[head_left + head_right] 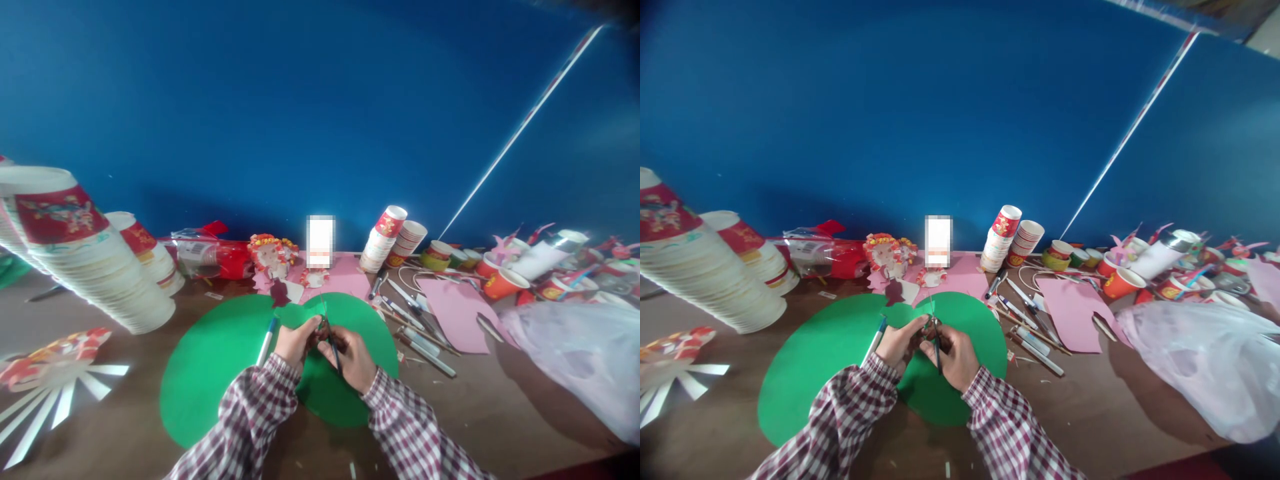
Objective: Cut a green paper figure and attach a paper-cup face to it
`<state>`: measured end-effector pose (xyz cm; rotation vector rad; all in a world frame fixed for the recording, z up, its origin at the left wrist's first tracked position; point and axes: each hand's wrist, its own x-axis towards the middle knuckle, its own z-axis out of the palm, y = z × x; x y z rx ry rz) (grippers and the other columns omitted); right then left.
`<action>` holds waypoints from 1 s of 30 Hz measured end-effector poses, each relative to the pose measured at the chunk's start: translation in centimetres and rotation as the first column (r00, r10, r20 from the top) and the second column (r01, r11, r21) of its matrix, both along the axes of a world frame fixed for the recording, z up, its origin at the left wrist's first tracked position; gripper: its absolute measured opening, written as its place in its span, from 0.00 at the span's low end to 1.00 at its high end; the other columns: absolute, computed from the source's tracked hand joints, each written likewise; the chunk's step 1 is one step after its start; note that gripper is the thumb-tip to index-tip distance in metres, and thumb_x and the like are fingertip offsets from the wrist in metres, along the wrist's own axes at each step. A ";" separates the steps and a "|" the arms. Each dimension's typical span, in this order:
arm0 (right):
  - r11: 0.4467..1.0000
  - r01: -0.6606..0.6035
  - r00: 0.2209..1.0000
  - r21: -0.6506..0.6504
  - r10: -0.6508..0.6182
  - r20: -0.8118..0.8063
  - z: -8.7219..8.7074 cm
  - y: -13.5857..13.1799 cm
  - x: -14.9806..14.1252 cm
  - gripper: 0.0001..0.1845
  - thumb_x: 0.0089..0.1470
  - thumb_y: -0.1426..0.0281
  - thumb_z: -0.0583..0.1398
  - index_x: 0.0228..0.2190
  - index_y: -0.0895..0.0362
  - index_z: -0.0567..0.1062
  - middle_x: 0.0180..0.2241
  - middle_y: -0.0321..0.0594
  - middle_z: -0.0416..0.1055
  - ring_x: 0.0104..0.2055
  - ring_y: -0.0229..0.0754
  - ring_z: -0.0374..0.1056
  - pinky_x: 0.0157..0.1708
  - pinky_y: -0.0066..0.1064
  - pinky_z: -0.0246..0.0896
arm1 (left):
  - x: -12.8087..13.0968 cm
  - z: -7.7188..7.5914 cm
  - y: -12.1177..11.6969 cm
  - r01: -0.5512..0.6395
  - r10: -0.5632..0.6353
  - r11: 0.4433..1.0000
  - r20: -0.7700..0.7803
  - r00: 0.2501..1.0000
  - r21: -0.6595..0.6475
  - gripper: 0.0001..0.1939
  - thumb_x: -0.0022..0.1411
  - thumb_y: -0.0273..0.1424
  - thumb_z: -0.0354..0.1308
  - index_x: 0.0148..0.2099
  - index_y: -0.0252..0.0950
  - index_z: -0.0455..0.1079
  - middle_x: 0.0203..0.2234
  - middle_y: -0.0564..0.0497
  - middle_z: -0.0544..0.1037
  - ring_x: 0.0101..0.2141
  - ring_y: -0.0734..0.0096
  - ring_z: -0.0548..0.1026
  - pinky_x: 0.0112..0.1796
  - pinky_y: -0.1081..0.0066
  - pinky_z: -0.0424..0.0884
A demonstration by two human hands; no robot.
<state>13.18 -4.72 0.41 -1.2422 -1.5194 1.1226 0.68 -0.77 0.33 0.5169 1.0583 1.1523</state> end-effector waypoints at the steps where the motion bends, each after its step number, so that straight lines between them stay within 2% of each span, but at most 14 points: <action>1: 1.000 -0.008 1.000 -0.001 0.008 -0.005 0.1 0.0 0.0 0.18 0.51 0.58 0.60 0.36 0.60 0.74 0.27 0.40 0.71 0.29 0.41 0.65 0.28 0.29 0.62 | 0.0 0.0 0.0 -0.002 0.002 1.000 -0.002 1.000 0.004 0.17 0.35 0.35 0.71 0.23 0.30 0.69 0.16 0.52 0.72 0.17 0.76 0.69 0.18 0.77 0.64; 11: 0.997 -0.069 0.996 0.018 0.070 -0.063 0.7 0.1 0.0 0.16 0.52 0.60 0.60 0.38 0.59 0.74 0.32 0.40 0.73 0.35 0.43 0.68 0.35 0.30 0.63 | 0.0 -0.1 0.0 0.024 -0.024 1.000 -0.015 1.000 0.006 0.16 0.35 0.34 0.71 0.22 0.29 0.70 0.15 0.51 0.72 0.18 0.75 0.69 0.19 0.76 0.65; 15: 0.998 -0.068 0.996 -0.002 0.068 -0.056 0.6 0.1 0.2 0.15 0.52 0.61 0.60 0.37 0.59 0.74 0.31 0.39 0.72 0.33 0.42 0.67 0.33 0.29 0.62 | -0.1 -0.3 0.2 0.031 -0.031 0.999 -0.017 0.999 -0.011 0.16 0.35 0.35 0.71 0.23 0.29 0.70 0.16 0.50 0.73 0.18 0.76 0.70 0.19 0.76 0.65; 20: 0.997 -0.073 0.995 -0.022 0.071 -0.069 0.7 0.1 0.4 0.11 0.51 0.63 0.61 0.32 0.58 0.73 0.26 0.35 0.69 0.29 0.38 0.64 0.28 0.26 0.58 | -0.3 -0.4 0.2 0.043 -0.043 0.999 -0.013 0.999 -0.018 0.16 0.36 0.35 0.71 0.23 0.28 0.71 0.17 0.49 0.74 0.18 0.76 0.70 0.19 0.77 0.66; 30: 0.996 -0.089 0.996 -0.017 0.089 -0.020 1.0 0.1 0.7 0.14 0.51 0.60 0.60 0.30 0.59 0.73 0.23 0.34 0.65 0.23 0.33 0.57 0.22 0.24 0.51 | -0.4 0.4 0.2 0.072 -0.072 0.997 -0.019 0.997 -0.036 0.17 0.34 0.35 0.71 0.23 0.27 0.72 0.17 0.48 0.74 0.19 0.76 0.70 0.19 0.78 0.66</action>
